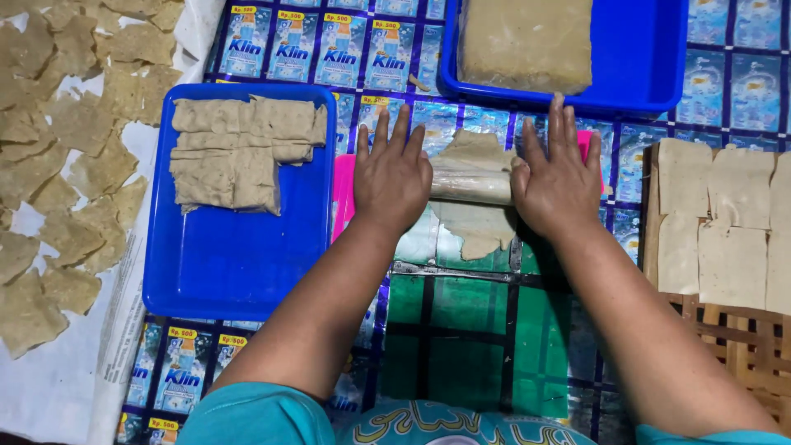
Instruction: Preparing and wrapping thin dough snacks on a workspace.
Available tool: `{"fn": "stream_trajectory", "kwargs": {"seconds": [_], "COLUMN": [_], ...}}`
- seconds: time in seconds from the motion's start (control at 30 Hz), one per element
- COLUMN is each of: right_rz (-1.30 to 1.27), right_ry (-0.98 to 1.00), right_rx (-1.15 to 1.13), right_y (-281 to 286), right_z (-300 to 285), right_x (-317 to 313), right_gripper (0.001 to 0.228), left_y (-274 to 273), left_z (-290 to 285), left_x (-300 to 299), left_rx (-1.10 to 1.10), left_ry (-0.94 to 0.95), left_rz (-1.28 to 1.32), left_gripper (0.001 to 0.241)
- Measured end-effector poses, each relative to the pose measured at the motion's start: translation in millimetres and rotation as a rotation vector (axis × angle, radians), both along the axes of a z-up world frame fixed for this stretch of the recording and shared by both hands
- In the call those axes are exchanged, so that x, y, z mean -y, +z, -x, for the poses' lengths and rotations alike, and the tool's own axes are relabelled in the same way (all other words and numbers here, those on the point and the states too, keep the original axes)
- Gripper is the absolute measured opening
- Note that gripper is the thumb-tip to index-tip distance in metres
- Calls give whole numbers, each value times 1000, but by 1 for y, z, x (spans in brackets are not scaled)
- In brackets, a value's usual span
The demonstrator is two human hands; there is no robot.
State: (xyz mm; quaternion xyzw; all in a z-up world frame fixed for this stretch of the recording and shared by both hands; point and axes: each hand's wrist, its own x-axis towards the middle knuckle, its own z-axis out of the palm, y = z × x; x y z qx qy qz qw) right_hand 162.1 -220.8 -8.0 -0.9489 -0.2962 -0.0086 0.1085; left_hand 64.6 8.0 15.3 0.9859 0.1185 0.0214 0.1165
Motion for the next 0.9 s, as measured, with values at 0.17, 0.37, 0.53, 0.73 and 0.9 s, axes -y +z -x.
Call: {"fn": "stream_trajectory", "kwargs": {"seconds": [0.17, 0.37, 0.53, 0.73, 0.9], "right_rz": [19, -59, -138, -141, -162], "right_ry": [52, 129, 179, 165, 142], "right_rx": [79, 291, 391, 356, 314], "right_y": [-12, -27, -20, -9, -11], "right_z": [26, 60, 87, 121, 130], "right_x": [18, 36, 42, 53, 53], "right_gripper": [65, 69, 71, 71, 79], "left_y": [-11, -29, -30, -31, -21], "left_z": [33, 75, 105, 138, 148], "left_x": [6, 16, 27, 44, 50], "left_rx": [93, 262, 337, 323, 276], "left_ry": [-38, -71, -71, -57, -57], "left_rz": [2, -34, -77, -61, -13], "left_gripper": [50, 42, 44, 53, 55]}}
